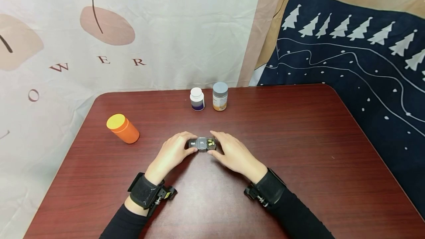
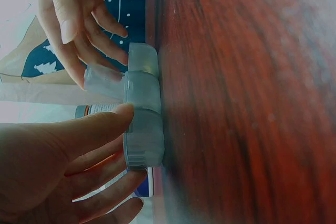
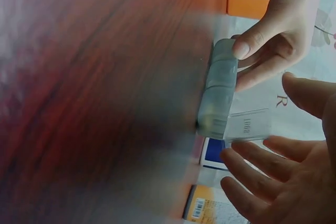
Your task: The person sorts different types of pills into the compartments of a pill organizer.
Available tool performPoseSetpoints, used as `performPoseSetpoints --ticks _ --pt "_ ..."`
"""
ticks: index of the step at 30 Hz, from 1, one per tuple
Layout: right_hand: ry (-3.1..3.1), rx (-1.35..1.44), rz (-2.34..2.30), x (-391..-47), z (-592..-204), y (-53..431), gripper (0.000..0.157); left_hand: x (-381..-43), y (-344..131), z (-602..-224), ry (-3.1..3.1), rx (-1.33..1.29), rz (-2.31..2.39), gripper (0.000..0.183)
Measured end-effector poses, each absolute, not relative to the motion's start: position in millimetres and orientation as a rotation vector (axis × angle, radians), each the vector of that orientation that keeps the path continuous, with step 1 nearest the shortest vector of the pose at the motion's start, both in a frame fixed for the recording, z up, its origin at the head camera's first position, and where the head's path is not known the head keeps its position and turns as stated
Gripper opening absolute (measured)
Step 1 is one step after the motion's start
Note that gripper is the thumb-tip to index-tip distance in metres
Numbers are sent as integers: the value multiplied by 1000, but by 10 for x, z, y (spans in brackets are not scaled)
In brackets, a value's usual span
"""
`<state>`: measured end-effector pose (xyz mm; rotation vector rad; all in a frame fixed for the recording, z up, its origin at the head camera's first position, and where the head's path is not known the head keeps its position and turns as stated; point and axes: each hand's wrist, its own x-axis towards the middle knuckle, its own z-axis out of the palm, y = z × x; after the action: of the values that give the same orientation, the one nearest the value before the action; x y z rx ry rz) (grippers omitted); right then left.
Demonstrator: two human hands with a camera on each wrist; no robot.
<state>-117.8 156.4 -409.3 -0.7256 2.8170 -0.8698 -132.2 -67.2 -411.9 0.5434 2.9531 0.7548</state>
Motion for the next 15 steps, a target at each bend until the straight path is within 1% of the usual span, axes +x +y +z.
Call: performPoseSetpoints --ticks 5,10,15 --pt "2864 -890 -700 -1117 -4093 1552 58 -1313 -664 -4107 2950 549 749 35" --pt "2887 -1017 -551 -1075 -4083 1537 57 -1308 -663 -4108 2948 538 738 35" --pt "2889 -1073 -454 -1042 -4075 1542 55 -1306 -656 -4105 2948 532 736 36"
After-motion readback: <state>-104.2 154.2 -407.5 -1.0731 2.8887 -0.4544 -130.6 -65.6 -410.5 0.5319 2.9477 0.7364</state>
